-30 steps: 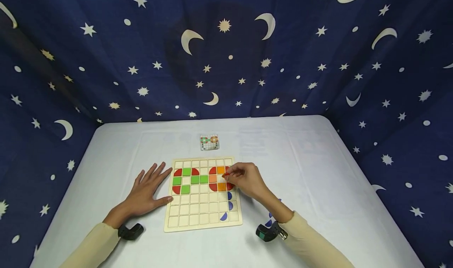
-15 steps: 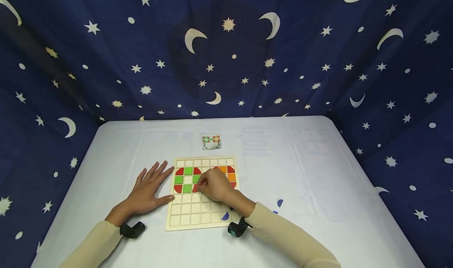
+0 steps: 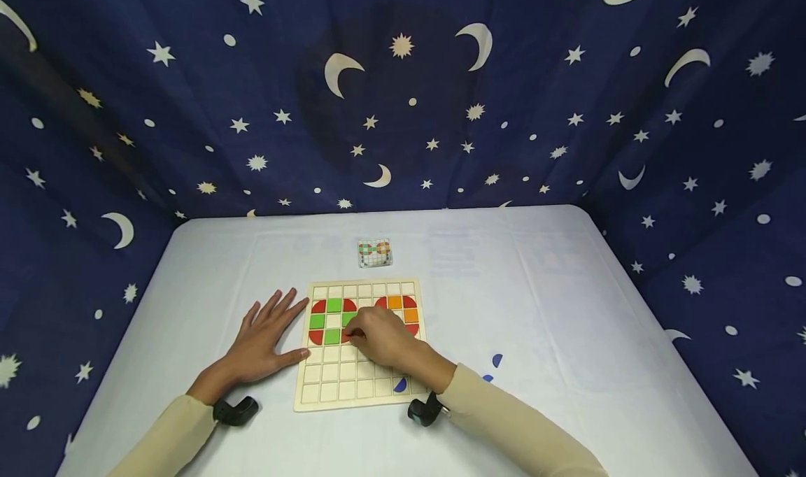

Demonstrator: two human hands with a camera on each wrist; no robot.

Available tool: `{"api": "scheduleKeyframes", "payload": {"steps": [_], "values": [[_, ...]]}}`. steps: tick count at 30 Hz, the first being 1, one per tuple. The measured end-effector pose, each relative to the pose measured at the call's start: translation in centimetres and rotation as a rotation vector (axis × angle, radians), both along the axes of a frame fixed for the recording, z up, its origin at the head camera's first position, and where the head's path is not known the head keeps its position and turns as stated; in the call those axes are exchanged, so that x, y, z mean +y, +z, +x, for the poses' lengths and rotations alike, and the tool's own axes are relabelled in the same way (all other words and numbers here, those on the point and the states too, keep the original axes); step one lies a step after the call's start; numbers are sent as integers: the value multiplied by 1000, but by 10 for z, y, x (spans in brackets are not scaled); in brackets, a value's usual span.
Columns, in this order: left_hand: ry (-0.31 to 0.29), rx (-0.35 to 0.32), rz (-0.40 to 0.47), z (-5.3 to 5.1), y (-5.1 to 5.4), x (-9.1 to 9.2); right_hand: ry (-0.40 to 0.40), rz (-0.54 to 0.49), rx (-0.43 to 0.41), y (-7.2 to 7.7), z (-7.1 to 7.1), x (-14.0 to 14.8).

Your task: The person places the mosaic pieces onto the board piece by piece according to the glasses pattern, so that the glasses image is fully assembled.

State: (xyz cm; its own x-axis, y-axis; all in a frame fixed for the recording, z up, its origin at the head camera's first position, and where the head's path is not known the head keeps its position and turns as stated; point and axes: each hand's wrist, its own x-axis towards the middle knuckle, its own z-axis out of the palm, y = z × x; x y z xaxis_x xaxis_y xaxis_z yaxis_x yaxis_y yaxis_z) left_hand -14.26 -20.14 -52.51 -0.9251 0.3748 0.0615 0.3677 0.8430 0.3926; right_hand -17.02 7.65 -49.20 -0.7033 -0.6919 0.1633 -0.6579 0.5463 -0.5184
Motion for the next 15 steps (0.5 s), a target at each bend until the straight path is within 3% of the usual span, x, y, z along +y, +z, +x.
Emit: {"api": "scheduleKeyframes", "payload": {"steps": [5, 9, 15], "values": [[0, 8, 0, 0, -2, 0, -95, -32, -7, 6, 10, 32], [-4, 23, -3, 0, -4, 0, -217, -1, -17, 9, 19, 67], [-5, 57, 6, 1, -3, 0, -510, 165, 57, 8, 38, 126]]}}
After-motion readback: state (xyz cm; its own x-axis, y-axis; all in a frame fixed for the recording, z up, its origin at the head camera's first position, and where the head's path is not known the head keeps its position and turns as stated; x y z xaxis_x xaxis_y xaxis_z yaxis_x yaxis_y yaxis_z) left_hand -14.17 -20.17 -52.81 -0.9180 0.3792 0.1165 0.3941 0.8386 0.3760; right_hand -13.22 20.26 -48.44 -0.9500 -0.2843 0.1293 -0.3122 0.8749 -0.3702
